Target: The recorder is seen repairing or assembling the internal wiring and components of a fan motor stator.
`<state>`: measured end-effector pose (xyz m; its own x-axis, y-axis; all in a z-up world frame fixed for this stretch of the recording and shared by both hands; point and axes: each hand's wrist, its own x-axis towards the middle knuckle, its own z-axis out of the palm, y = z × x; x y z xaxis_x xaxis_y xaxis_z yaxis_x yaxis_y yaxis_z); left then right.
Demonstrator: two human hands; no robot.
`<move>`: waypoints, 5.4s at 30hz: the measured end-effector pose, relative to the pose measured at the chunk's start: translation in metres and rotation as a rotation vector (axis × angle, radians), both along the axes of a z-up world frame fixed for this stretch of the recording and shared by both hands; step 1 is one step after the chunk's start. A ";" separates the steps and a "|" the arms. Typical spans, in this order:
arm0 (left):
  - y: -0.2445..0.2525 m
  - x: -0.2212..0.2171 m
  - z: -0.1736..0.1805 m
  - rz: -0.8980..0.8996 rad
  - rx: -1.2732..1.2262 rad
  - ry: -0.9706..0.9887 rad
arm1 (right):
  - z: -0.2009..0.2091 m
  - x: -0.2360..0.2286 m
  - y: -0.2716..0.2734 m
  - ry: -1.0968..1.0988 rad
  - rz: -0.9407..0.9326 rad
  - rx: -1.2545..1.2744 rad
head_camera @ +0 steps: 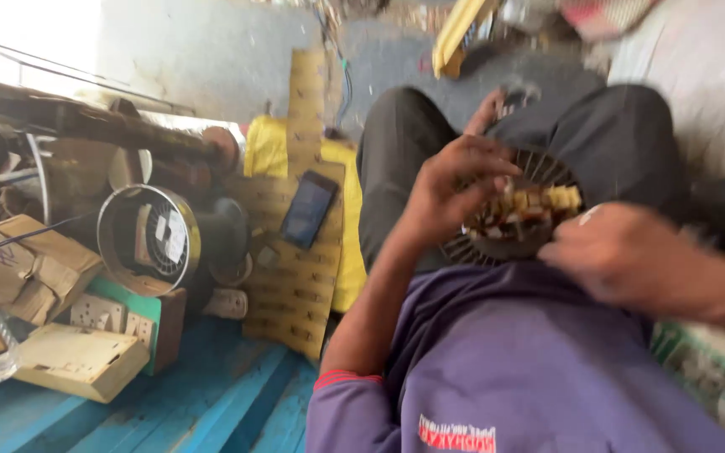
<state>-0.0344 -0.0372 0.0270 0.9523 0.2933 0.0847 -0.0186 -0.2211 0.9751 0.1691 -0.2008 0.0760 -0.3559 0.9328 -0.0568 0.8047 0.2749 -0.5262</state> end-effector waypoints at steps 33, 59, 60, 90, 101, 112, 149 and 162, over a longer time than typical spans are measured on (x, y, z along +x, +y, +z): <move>-0.003 0.037 0.005 0.613 0.054 -0.222 | -0.006 0.016 0.080 0.232 -0.507 0.282; 0.031 0.016 -0.007 0.058 -0.038 0.152 | -0.009 -0.007 0.006 -0.128 0.053 -0.014; 0.006 0.007 0.011 0.058 -0.060 0.174 | -0.004 -0.003 0.002 -0.106 0.055 -0.036; -0.059 -0.024 0.019 0.266 0.745 0.024 | -0.009 0.043 0.032 0.173 -0.305 -0.294; -0.012 0.043 0.022 0.537 0.072 0.092 | -0.024 0.033 0.091 0.111 -0.401 0.312; -0.030 0.002 0.035 0.308 0.481 -0.157 | 0.012 0.029 0.023 -0.018 -0.123 0.080; -0.050 0.009 0.012 0.376 0.063 0.072 | -0.097 0.037 0.064 0.550 -0.463 -0.226; -0.046 0.026 0.015 0.402 0.154 0.124 | -0.102 0.016 0.048 0.571 -0.619 -0.102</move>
